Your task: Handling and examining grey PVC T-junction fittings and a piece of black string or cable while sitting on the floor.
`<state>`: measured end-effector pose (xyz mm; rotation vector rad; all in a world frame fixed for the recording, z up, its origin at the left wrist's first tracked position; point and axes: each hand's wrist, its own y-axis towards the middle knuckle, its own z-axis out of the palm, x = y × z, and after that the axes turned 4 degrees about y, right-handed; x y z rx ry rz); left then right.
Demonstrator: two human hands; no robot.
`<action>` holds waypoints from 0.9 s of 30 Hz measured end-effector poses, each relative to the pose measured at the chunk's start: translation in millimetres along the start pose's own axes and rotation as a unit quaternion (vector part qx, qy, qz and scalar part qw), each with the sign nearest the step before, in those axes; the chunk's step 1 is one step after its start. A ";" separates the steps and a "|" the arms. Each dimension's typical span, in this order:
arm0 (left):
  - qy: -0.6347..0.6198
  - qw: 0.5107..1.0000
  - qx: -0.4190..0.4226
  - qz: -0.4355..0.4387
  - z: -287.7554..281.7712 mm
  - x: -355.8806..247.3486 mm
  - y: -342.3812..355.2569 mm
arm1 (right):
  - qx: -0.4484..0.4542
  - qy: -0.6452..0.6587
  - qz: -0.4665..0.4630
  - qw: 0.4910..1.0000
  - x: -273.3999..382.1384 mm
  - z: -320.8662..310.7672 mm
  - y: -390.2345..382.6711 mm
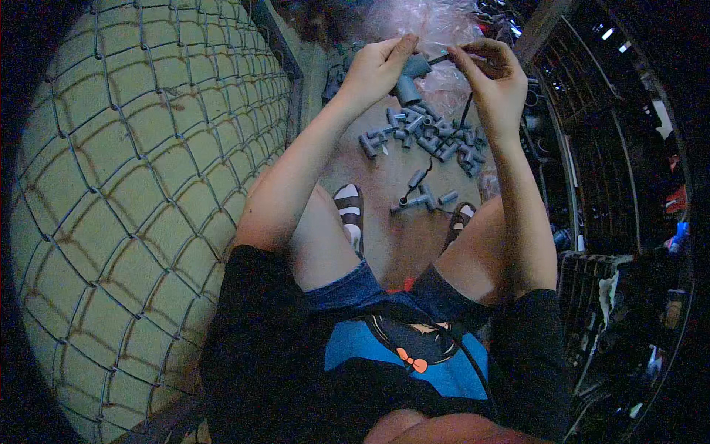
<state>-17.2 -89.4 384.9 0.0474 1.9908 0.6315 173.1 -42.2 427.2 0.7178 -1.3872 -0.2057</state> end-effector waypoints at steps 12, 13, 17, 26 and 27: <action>-0.012 0.999 0.034 -0.027 -2.6 -7.9 -6.3 | 0.122 -0.035 0.081 0.989 1.1 -0.5 -9.9; -0.026 0.998 0.043 -0.037 -3.0 -10.2 -7.1 | 0.121 -0.019 0.089 0.989 0.7 -1.1 -9.9; -0.069 0.994 0.067 -0.060 -0.3 -13.5 -9.1 | 0.074 0.008 0.163 0.984 -3.2 -1.5 -10.4; -0.033 0.979 0.130 -0.156 -13.4 -4.2 -2.0 | 0.209 -0.177 0.025 0.961 -6.8 -9.0 -10.5; -0.026 0.979 0.127 -0.159 -15.7 -4.3 -1.6 | 0.232 -0.188 0.032 0.954 -5.3 -11.0 -11.0</action>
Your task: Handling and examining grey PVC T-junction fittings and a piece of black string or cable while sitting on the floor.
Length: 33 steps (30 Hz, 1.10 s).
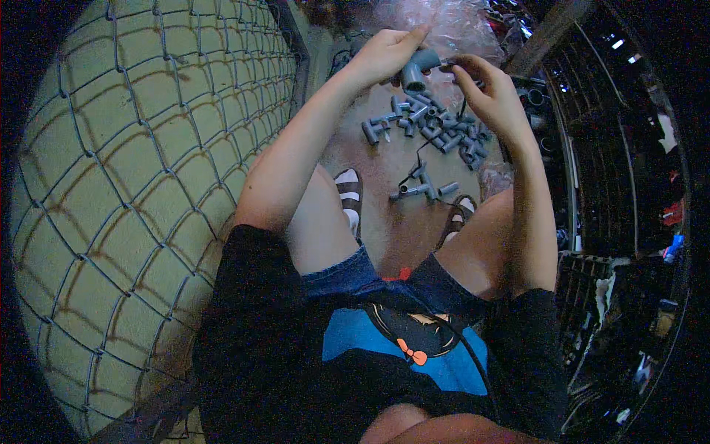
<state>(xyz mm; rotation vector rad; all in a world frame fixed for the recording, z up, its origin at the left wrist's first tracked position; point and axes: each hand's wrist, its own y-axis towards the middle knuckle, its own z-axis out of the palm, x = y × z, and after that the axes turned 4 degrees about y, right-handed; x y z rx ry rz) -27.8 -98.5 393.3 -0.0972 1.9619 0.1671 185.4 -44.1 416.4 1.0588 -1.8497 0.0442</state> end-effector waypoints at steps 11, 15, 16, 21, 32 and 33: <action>0.034 0.999 0.008 -0.006 1.0 2.0 -2.5 | -0.035 -0.133 -0.133 0.981 5.6 -8.3 1.7; 0.039 0.999 0.029 -0.022 2.8 7.8 1.7 | -0.006 0.018 -0.031 0.999 3.2 -3.6 -1.7; 0.026 0.999 0.023 -0.012 3.3 9.0 2.0 | 0.008 0.043 -0.012 0.999 2.3 -2.8 -2.1; -0.028 0.999 -0.017 0.032 4.6 10.8 0.4 | 0.090 0.106 0.046 0.989 -1.2 0.0 -3.9; 0.056 0.994 0.049 -0.075 7.7 1.3 -11.6 | 0.211 0.354 0.294 0.862 26.4 13.8 -13.6; 0.080 0.994 0.030 -0.068 7.7 1.3 -11.8 | 0.239 0.374 0.305 0.843 27.9 14.0 -11.9</action>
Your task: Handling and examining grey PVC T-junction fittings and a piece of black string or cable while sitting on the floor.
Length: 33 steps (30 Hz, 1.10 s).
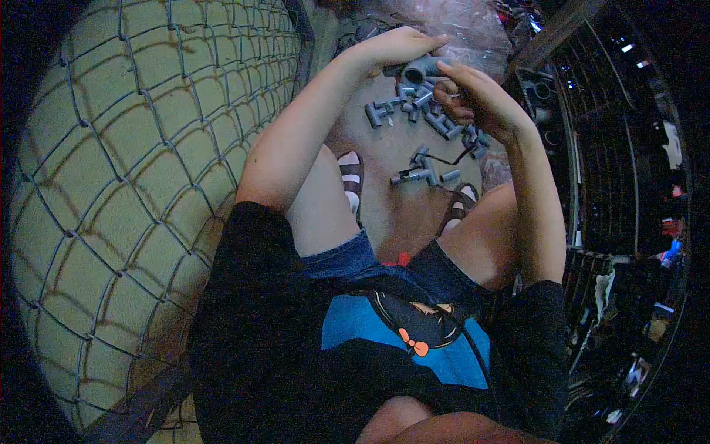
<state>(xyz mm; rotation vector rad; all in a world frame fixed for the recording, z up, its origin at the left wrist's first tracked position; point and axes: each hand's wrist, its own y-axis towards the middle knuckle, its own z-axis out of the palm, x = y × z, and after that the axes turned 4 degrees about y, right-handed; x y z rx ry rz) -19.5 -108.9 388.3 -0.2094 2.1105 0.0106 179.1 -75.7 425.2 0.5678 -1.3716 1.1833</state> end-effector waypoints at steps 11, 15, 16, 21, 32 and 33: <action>0.013 0.984 -0.122 0.131 6.5 -3.3 7.2 | -0.054 0.152 -0.011 0.987 -11.1 -3.0 15.9; 0.067 0.922 -0.242 0.296 -3.4 -30.9 -7.5 | -0.158 0.216 -0.053 0.962 -9.4 -15.8 14.9; 0.076 0.908 -0.243 0.333 -6.8 -36.8 -13.5 | -0.167 0.225 -0.067 0.958 -8.2 -20.9 14.1; 0.239 0.839 -0.253 0.418 -1.0 -48.0 -30.0 | -0.153 0.267 -0.131 0.942 -9.8 -39.1 11.6; 0.361 0.795 -0.321 0.368 24.0 -32.5 -25.1 | -0.220 0.172 -0.104 0.955 -12.0 -25.2 11.6; 0.363 0.796 -0.321 0.362 24.3 -32.0 -25.6 | -0.224 0.179 -0.099 0.953 -11.5 -22.9 11.7</action>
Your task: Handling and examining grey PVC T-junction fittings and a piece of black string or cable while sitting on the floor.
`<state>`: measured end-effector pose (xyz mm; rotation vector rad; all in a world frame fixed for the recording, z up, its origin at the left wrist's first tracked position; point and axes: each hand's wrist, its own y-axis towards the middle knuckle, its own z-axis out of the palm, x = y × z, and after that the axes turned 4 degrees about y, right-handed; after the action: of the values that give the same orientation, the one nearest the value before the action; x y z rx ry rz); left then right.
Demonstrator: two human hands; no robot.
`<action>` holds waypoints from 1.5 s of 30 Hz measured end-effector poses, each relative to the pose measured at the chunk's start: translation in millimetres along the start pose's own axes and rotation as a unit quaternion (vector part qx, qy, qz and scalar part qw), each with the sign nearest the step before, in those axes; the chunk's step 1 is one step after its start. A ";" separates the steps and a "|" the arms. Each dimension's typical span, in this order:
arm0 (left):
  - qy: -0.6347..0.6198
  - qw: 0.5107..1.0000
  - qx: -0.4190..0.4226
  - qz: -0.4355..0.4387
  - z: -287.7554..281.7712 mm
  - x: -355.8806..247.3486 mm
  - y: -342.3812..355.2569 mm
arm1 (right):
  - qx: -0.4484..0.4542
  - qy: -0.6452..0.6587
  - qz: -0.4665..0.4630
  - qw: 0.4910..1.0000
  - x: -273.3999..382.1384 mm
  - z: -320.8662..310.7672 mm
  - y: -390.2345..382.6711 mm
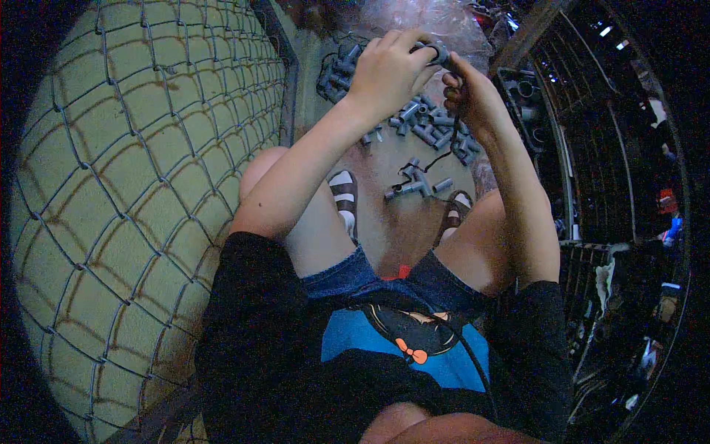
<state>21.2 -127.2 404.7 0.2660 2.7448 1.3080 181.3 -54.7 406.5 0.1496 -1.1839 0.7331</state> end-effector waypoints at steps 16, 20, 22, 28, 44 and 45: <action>-0.059 0.992 0.002 -0.110 -9.1 16.8 2.9 | -0.020 -0.283 -0.213 0.935 12.3 -23.0 -7.0; -0.106 0.991 -0.023 -0.082 -6.8 10.8 3.0 | -0.029 -0.259 -0.260 0.930 13.4 -25.3 -6.2; -0.116 0.991 -0.027 -0.068 -5.9 7.8 3.2 | -0.031 -0.261 -0.275 0.925 13.8 -24.3 -7.3; -0.119 0.991 -0.043 -0.044 -5.4 6.4 1.5 | -0.020 -0.279 -0.294 0.914 15.0 -18.6 -13.7; -0.412 0.878 0.164 -0.179 -11.0 7.1 13.1 | -0.035 -0.206 -0.117 0.971 1.9 -35.6 1.6; -0.411 0.877 0.164 -0.190 -10.5 8.5 13.7 | -0.044 -0.250 -0.121 0.960 2.1 -37.4 2.4</action>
<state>12.9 -125.0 422.0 0.2182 2.0929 0.4486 209.7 -34.3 392.9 0.4173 -1.6419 0.4326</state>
